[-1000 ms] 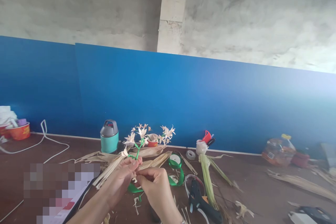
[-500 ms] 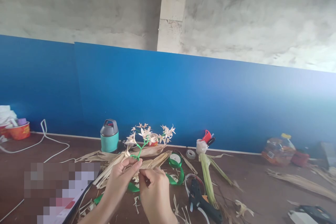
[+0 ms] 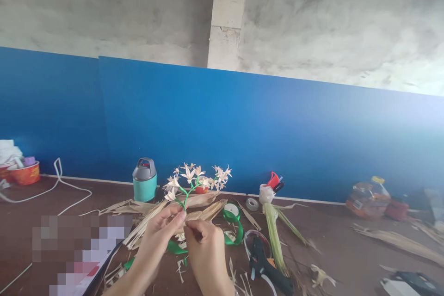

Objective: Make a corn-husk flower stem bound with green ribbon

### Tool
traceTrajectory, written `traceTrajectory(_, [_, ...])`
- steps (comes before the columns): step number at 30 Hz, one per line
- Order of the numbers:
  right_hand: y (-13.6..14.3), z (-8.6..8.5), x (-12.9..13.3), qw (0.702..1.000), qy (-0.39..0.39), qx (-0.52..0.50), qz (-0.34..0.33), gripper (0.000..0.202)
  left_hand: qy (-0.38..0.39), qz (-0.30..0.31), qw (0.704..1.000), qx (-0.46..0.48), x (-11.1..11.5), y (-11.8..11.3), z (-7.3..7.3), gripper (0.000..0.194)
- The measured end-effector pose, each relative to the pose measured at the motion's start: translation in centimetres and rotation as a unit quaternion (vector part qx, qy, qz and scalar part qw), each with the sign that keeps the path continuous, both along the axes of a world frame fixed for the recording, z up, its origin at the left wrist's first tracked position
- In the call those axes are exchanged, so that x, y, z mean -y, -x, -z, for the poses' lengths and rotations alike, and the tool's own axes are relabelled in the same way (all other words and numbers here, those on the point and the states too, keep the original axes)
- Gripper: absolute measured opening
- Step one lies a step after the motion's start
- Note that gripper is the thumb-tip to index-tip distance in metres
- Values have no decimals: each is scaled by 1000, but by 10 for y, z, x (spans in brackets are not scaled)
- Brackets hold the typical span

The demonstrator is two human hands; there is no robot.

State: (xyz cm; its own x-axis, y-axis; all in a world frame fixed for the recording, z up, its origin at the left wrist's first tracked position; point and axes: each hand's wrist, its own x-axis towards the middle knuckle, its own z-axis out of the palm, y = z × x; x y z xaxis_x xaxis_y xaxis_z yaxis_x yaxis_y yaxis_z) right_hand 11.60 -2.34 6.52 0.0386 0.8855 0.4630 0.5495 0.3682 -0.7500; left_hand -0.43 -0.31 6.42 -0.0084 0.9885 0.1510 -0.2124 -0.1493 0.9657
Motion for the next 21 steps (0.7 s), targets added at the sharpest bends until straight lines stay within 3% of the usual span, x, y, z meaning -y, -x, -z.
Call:
traceTrajectory(9, [4,-4,2,999,31,4,-10,20,-13,-32,999,-21,-3,-1,6,32])
traceTrajectory(14, [0,-9,0,993,63,-82,-61,17,-66,-90,988,-107,-1,4,0,21])
traceTrajectory(17, [-3,-11,-1,968,87,-221,-85,26,-117,-127,974,-148,-2,6,0,17])
traceTrajectory(21, [-3,-8,-3,899,144,-401,-96,31,-148,-86,969,-180,1,1,4,19])
